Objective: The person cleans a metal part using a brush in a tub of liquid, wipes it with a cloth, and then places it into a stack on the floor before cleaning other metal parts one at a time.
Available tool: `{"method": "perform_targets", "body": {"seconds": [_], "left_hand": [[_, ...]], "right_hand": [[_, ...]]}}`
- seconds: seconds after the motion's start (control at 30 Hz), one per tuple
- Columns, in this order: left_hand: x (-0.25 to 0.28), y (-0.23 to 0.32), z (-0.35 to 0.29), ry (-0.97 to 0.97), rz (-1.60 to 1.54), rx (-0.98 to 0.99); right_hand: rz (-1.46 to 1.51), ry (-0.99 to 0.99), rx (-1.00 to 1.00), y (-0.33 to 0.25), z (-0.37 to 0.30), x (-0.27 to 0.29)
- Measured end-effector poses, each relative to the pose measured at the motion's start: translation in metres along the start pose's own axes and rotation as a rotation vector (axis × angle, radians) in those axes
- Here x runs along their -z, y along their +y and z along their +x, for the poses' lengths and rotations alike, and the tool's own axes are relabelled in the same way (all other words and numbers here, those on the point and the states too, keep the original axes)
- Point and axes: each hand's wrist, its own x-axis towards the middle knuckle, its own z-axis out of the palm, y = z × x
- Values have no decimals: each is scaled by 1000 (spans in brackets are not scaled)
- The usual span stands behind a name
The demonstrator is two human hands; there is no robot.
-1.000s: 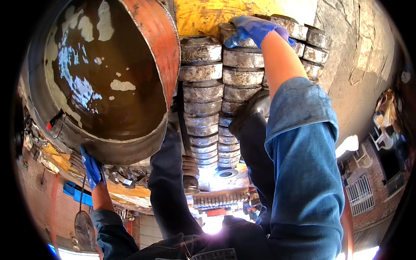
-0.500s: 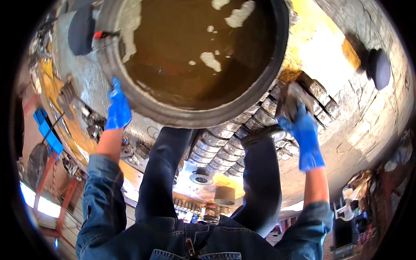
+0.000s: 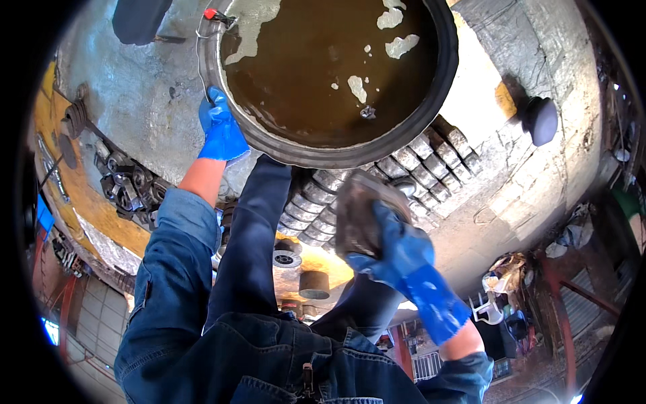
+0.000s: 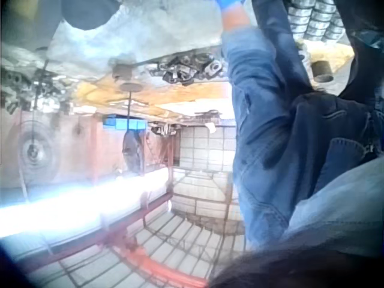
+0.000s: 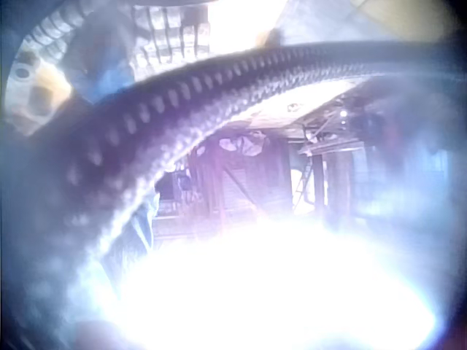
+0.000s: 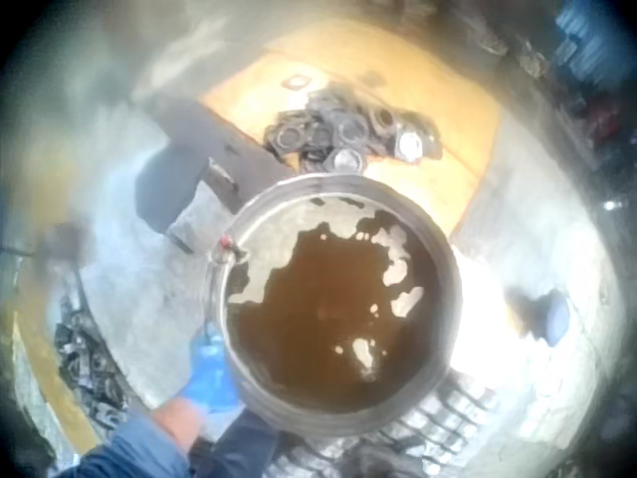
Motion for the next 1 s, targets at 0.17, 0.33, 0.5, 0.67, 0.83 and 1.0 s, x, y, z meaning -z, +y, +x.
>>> {"method": "perform_targets", "body": {"seconds": [0.17, 0.33, 0.5, 0.67, 0.83, 1.0], "left_hand": [[3, -7, 1, -41, 15, -99], [9, 21, -12, -40, -104, 10], [13, 37, -20, 35, -229, -26], [19, 37, -24, 2, -311, -34], [21, 42, -26, -39, -450, -9], [31, 47, -22, -130, -437, 4]], "right_hand": [[-360, -33, 367, -94, 72, 18], [-747, 2, 413, -177, 162, 9], [-1037, 59, 824, -189, 259, -10], [-977, -25, 801, -208, 309, -35], [-506, -97, 676, -207, 325, -64], [-172, -140, 620, -207, 340, -75]]}}
